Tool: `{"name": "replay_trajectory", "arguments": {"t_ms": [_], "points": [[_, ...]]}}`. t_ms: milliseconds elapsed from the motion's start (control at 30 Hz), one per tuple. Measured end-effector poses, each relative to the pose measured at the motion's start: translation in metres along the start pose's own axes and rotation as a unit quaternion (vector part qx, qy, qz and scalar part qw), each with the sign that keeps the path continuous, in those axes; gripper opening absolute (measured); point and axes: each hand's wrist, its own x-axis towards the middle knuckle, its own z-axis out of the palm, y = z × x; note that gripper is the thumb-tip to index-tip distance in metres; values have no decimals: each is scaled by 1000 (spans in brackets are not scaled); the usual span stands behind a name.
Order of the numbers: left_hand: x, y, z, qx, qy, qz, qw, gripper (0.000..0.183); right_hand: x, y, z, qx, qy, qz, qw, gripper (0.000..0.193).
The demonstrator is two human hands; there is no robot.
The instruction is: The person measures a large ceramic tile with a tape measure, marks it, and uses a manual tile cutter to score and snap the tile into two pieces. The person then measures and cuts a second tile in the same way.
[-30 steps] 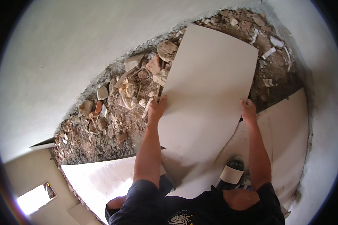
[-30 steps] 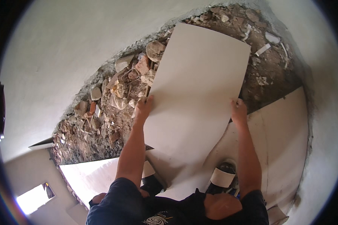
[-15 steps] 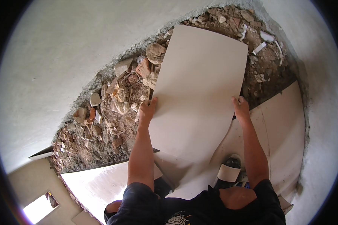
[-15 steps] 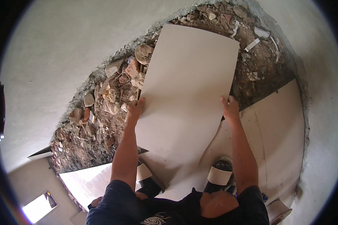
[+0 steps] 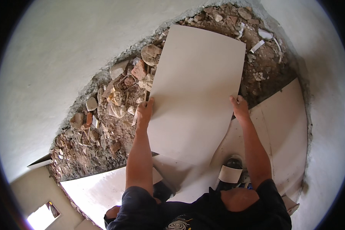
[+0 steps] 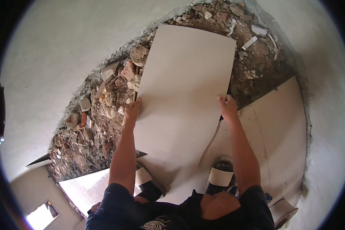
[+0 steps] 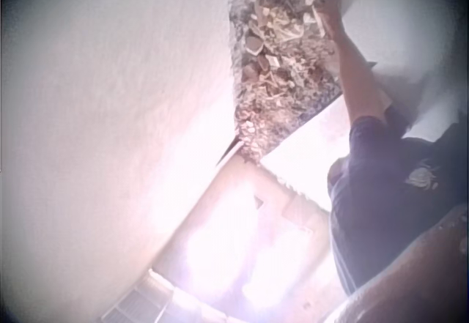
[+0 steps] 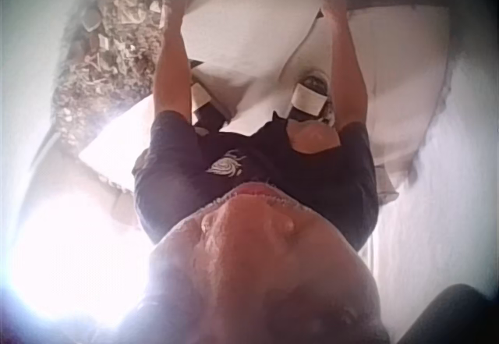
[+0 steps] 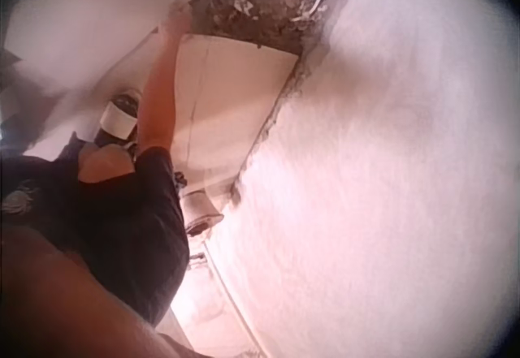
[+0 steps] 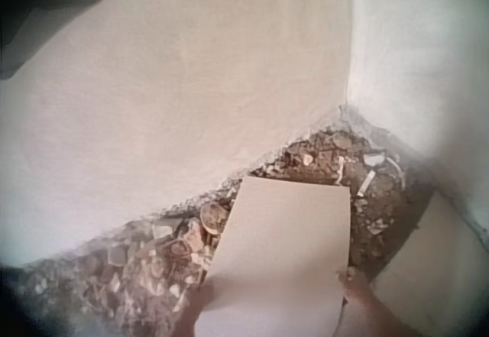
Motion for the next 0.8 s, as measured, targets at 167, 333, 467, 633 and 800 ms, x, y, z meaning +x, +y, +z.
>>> {"name": "replay_trajectory", "arguments": {"t_ms": [167, 333, 467, 633, 800], "points": [[-21, 20, 1, 178, 87, -51, 979, 74, -11, -19, -10, 99, -9, 94, 991, 45], [-72, 50, -35, 121, 35, -68, 990, 76, -80, -63, -70, 49, -6, 12, 999, 42], [-113, 69, -82, -3, 147, 60, 987, 69, -135, -90, -86, 128, 19, -49, 990, 47], [-135, 86, -199, -133, 228, 229, 937, 63, -164, -169, -71, 197, 106, -85, 971, 50], [-132, 97, -371, -217, 342, 337, 850, 42, -200, -313, -45, 150, 28, -376, 914, 48]]}}
